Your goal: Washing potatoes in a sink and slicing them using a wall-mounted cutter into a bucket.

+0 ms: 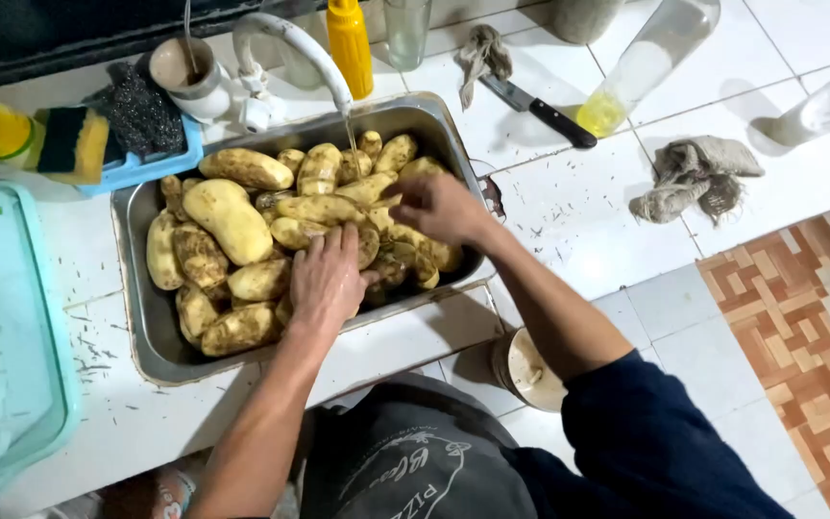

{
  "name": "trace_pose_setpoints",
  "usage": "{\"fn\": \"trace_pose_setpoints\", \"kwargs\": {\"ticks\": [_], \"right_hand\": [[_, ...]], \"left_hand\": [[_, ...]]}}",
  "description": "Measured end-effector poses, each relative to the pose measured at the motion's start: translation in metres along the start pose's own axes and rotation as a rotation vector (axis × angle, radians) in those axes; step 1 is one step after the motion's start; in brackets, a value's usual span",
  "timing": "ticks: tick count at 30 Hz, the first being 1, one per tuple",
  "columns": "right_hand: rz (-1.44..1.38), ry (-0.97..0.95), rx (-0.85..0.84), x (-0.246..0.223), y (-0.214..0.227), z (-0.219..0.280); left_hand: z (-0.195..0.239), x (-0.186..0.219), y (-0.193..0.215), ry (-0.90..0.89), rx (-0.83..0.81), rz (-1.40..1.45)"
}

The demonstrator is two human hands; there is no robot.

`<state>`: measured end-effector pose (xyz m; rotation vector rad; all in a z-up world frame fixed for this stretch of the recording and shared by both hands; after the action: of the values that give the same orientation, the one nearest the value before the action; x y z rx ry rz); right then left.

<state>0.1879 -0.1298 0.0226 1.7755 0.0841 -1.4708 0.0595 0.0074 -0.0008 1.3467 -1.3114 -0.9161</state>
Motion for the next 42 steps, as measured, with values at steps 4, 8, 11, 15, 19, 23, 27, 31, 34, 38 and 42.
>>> {"fn": "trace_pose_setpoints", "kwargs": {"ticks": [4, 8, 11, 15, 19, 23, 27, 31, 34, 38, 42], "right_hand": [[0.002, -0.072, 0.031, 0.014, -0.023, 0.01], [-0.216, -0.137, 0.217, 0.039, -0.059, 0.003], [-0.19, -0.13, 0.291, 0.045, -0.07, -0.006], [-0.113, -0.051, 0.31, 0.041, -0.08, 0.001], [-0.342, -0.069, 0.328, 0.037, -0.072, 0.003], [-0.256, -0.074, 0.398, 0.009, -0.066, -0.006], [-0.582, -0.455, 0.531, -0.001, -0.067, -0.034], [-0.274, -0.123, 0.909, 0.0, -0.057, -0.05], [-0.103, 0.094, 0.988, -0.022, -0.04, -0.043], [-0.273, -0.178, 0.856, -0.001, -0.036, -0.054], [-0.303, -0.438, 0.726, 0.016, -0.029, -0.064]], "left_hand": [[-0.012, -0.01, -0.004, 0.001, 0.068, 0.09], [-0.031, -0.015, 0.018, 0.155, 0.075, 0.227], [-0.047, -0.005, 0.02, 0.123, 0.003, 0.171], [-0.039, -0.012, -0.022, -0.016, -0.117, 0.045], [-0.063, -0.023, -0.007, -0.003, -0.087, 0.278], [-0.09, -0.059, -0.033, 0.412, -0.208, 0.701], [-0.14, -0.064, -0.063, 0.163, 0.214, 1.112], [-0.163, -0.042, -0.042, 0.238, 0.378, 1.058], [-0.183, -0.047, -0.062, 0.512, 0.278, 1.07], [-0.213, -0.055, -0.114, 0.416, 0.311, 1.091], [-0.168, -0.03, -0.037, 0.182, 0.521, 1.153]]}}
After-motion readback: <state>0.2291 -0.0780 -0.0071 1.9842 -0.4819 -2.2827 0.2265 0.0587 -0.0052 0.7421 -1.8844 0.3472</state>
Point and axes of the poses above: each hand's wrist, its own z-axis away from the middle knuckle, its own y-axis out of the back of the hand, x = y × z, the point moved 6 cm from there along -z, towards the middle knuckle, and after that the axes turned 13 degrees about x, right-handed, at the moved point
